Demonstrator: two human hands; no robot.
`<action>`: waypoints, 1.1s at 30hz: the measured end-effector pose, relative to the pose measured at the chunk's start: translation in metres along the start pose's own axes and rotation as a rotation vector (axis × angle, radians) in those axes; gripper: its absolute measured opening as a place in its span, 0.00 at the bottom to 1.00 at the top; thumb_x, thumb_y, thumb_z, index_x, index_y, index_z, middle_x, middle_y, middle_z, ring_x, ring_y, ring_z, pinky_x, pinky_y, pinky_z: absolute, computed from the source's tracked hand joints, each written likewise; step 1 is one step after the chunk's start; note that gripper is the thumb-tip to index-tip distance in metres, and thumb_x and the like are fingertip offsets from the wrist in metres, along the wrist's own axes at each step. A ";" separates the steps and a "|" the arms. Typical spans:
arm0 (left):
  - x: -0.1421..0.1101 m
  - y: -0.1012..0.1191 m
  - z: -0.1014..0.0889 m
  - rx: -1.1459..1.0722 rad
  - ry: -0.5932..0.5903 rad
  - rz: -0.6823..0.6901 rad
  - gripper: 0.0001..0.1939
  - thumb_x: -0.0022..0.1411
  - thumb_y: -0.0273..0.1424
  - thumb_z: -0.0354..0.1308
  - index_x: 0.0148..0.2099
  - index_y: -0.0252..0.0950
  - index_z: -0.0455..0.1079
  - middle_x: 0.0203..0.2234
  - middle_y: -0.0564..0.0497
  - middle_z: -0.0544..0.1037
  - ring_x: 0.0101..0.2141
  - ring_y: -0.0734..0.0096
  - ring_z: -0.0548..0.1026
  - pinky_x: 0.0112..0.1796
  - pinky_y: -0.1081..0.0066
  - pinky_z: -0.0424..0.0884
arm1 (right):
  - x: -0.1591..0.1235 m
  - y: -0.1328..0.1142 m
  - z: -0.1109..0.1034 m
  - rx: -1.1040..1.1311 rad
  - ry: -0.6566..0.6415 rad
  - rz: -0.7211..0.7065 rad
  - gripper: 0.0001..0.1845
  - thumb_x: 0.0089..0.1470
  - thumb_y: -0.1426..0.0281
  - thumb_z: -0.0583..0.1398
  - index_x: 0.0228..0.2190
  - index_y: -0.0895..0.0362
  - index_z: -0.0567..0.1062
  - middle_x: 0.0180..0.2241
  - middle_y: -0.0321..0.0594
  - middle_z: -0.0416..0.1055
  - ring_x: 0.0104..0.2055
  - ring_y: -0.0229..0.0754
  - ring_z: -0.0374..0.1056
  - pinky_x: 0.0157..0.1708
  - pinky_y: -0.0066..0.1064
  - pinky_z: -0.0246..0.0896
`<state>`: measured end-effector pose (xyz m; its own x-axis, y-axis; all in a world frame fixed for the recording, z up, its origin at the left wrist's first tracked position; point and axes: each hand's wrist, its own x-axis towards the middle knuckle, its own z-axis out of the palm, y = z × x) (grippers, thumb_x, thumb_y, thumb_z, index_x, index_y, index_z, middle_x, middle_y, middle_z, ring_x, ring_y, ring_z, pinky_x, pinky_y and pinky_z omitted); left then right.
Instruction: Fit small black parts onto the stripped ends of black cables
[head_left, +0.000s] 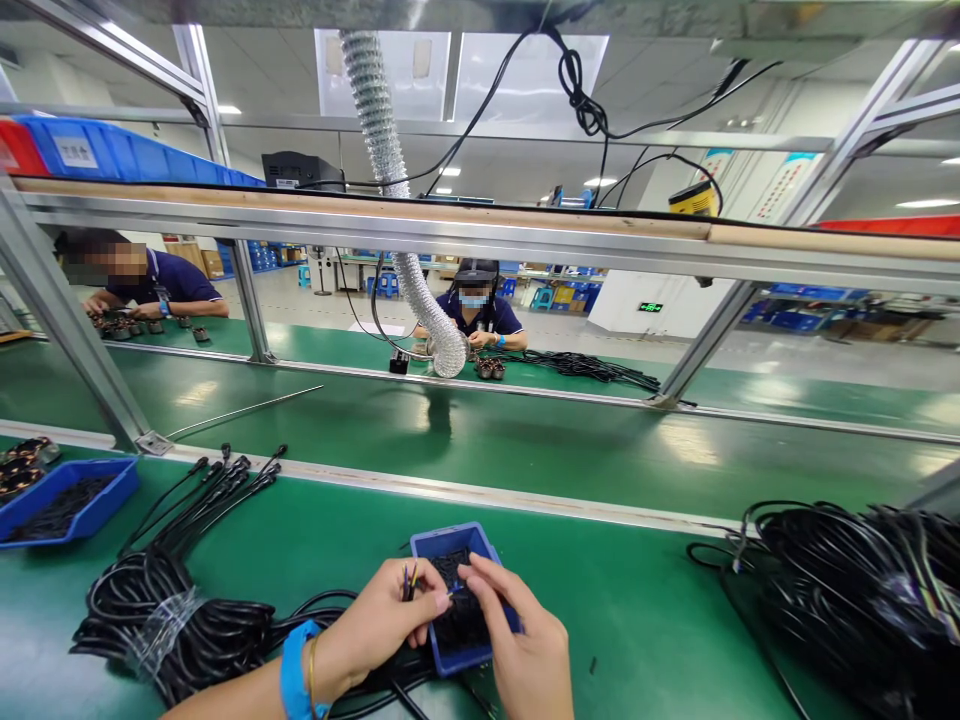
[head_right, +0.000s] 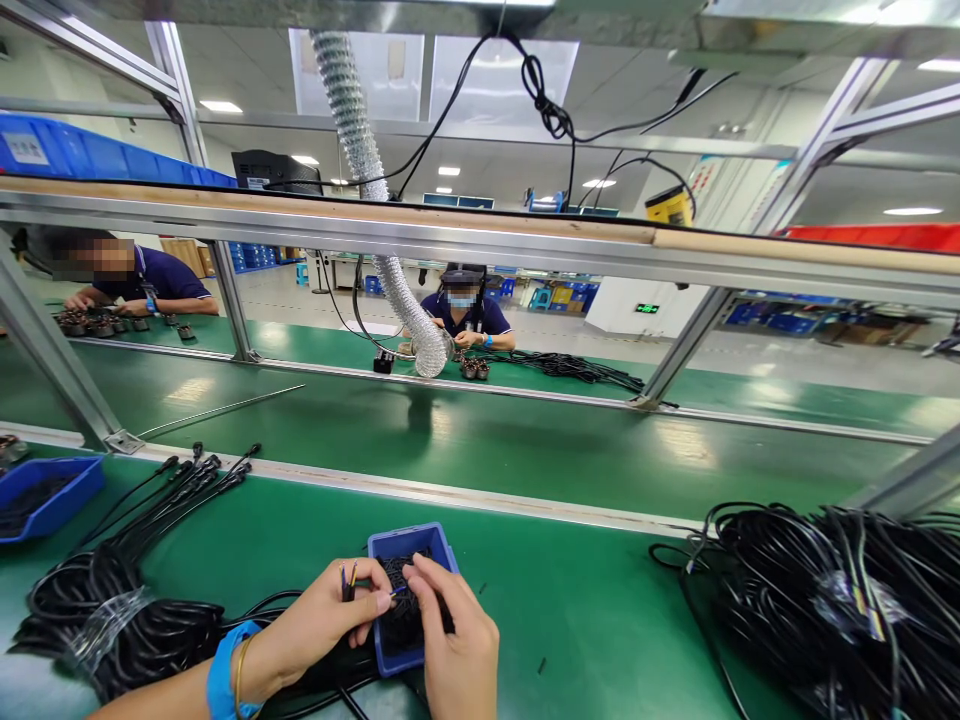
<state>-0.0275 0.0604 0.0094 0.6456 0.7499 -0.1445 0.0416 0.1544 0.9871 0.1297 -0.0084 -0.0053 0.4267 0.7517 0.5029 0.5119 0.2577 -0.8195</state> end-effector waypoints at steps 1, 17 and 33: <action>0.000 0.000 0.000 0.004 -0.004 0.000 0.22 0.53 0.50 0.66 0.32 0.35 0.67 0.17 0.60 0.63 0.18 0.79 0.60 0.23 0.75 0.58 | 0.000 0.001 -0.001 0.010 0.011 0.053 0.12 0.57 0.60 0.62 0.36 0.52 0.84 0.35 0.42 0.83 0.36 0.47 0.80 0.38 0.31 0.76; 0.000 0.002 0.000 0.000 -0.005 -0.016 0.22 0.52 0.49 0.65 0.31 0.35 0.67 0.18 0.60 0.63 0.19 0.79 0.61 0.23 0.74 0.58 | -0.001 0.000 0.002 0.024 0.008 -0.020 0.07 0.56 0.66 0.63 0.32 0.50 0.84 0.32 0.36 0.83 0.34 0.41 0.79 0.37 0.24 0.73; -0.002 0.007 0.002 -0.123 0.025 0.021 0.14 0.47 0.31 0.68 0.32 0.35 0.66 0.21 0.60 0.67 0.22 0.77 0.66 0.28 0.73 0.63 | -0.001 0.014 0.012 0.241 -0.250 0.277 0.21 0.51 0.50 0.65 0.29 0.57 0.81 0.28 0.44 0.78 0.28 0.44 0.73 0.29 0.29 0.69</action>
<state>-0.0274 0.0586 0.0164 0.6257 0.7695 -0.1275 -0.0660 0.2151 0.9744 0.1276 0.0018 -0.0199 0.3142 0.9285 0.1978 0.2031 0.1378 -0.9694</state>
